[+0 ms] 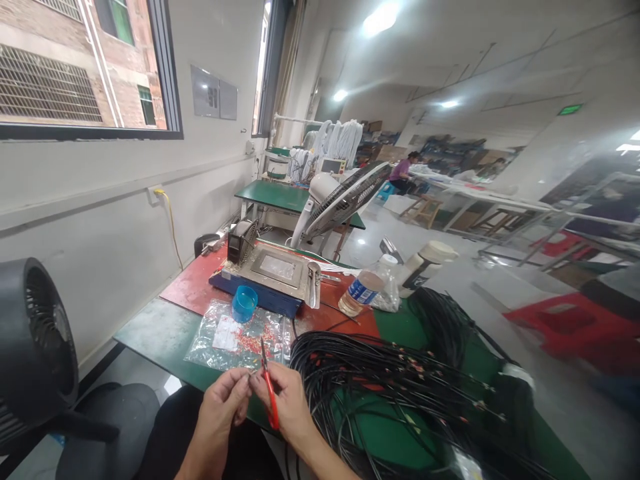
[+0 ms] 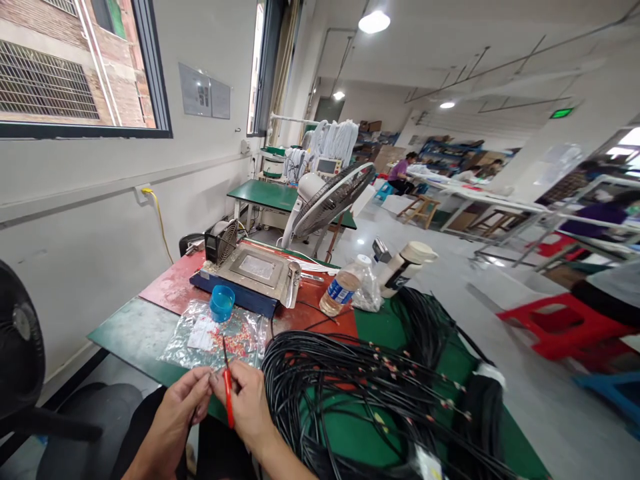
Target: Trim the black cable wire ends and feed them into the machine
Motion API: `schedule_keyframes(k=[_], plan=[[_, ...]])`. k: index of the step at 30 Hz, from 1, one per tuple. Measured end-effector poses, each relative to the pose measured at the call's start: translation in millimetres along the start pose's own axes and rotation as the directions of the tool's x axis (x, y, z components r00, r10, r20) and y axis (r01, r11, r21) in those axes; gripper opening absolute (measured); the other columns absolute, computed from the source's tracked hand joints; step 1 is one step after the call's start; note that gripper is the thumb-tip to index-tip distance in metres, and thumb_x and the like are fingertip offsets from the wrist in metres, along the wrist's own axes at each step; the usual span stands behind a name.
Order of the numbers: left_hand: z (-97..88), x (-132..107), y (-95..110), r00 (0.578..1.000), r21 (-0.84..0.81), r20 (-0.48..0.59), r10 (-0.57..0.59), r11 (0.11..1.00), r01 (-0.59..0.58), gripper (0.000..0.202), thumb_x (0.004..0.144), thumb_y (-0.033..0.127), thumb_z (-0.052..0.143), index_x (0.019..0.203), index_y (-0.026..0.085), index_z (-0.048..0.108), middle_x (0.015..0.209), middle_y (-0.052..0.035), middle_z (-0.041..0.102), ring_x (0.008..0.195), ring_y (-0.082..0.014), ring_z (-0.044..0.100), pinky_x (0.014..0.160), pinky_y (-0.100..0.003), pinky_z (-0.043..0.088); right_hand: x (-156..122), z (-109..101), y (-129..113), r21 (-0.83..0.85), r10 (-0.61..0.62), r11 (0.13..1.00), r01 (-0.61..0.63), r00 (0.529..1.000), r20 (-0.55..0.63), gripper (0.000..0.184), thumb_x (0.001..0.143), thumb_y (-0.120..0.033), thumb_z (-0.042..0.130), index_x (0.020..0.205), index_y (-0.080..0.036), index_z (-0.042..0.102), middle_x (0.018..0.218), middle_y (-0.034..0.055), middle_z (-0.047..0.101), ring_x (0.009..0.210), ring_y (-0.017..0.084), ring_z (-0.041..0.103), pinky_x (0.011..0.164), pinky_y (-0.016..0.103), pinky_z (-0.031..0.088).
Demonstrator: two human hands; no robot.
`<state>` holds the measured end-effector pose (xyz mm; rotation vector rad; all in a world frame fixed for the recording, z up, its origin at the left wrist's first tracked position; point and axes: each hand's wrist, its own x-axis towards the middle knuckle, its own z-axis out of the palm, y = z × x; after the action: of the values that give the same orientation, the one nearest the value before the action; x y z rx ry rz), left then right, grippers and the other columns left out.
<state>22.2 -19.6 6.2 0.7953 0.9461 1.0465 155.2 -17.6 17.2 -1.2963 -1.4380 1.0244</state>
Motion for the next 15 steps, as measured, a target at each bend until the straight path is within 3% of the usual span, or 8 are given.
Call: schedule_keyframes(k=[2,4,7,10,15], plan=[[-0.5,0.3,-1.8,1.000,0.026,-0.013,0.003,1.000,-0.002,0.036,0.073,0.047,0.067,0.084,0.014,0.065,0.049,0.0075,0.034,0.046,-0.0071,0.025,0.044,-0.020,0.019,-1.5,-1.1,-0.8,-0.124,-0.111,0.987,0.107,0.993,-0.028,0.041,0.076,-0.047,0.062,0.054,-0.015,0.052,0.056,-0.0004,0.045,0.055,0.010,0.041,0.052,0.023,0.028],[-1.2,0.8,-3.4,1.000,0.054,-0.020,0.015,0.998,-0.014,0.037,0.073,0.048,0.067,0.085,0.014,0.064,0.048,0.0076,0.034,0.046,-0.0074,0.025,0.044,-0.021,0.019,-2.5,-1.2,-1.0,-0.111,-0.102,0.989,0.098,0.994,-0.026,0.041,0.076,-0.048,0.063,0.053,-0.015,0.051,0.056,-0.0002,0.046,0.056,0.010,0.042,0.053,0.023,0.028],[-2.0,1.8,-5.6,1.000,0.069,-0.002,0.029,0.997,-0.029,0.034,0.074,0.049,0.066,0.078,0.015,0.063,0.049,0.0065,0.038,0.045,-0.0074,0.026,0.043,-0.021,0.020,-2.8,1.2,1.4,0.156,0.115,0.980,-0.122,0.992,0.054,0.046,0.073,-0.057,0.061,0.056,-0.016,0.049,0.050,-0.0027,0.042,0.046,0.008,0.039,0.045,0.022,0.027],[-1.7,2.0,-6.5,1.000,0.049,0.022,0.022,0.999,-0.023,0.034,0.074,0.049,0.066,0.072,0.015,0.062,0.050,0.0052,0.042,0.044,-0.0074,0.027,0.043,-0.021,0.021,-2.0,4.2,4.1,0.451,0.278,0.827,-0.335,0.942,0.190,0.048,0.072,-0.062,0.058,0.063,-0.016,0.050,0.045,-0.0059,0.040,0.036,0.005,0.035,0.037,0.019,0.025],[1.5,-1.2,-1.5,0.999,-0.010,0.038,-0.013,1.000,0.013,0.033,0.074,0.047,0.066,0.071,0.015,0.061,0.054,0.0042,0.044,0.044,-0.0065,0.028,0.043,-0.021,0.020,-1.9,6.5,1.8,0.525,0.278,0.778,-0.345,0.938,0.205,0.046,0.067,-0.055,0.068,0.062,-0.013,0.051,0.046,-0.0059,0.042,0.034,0.004,0.037,0.035,0.017,0.025]])
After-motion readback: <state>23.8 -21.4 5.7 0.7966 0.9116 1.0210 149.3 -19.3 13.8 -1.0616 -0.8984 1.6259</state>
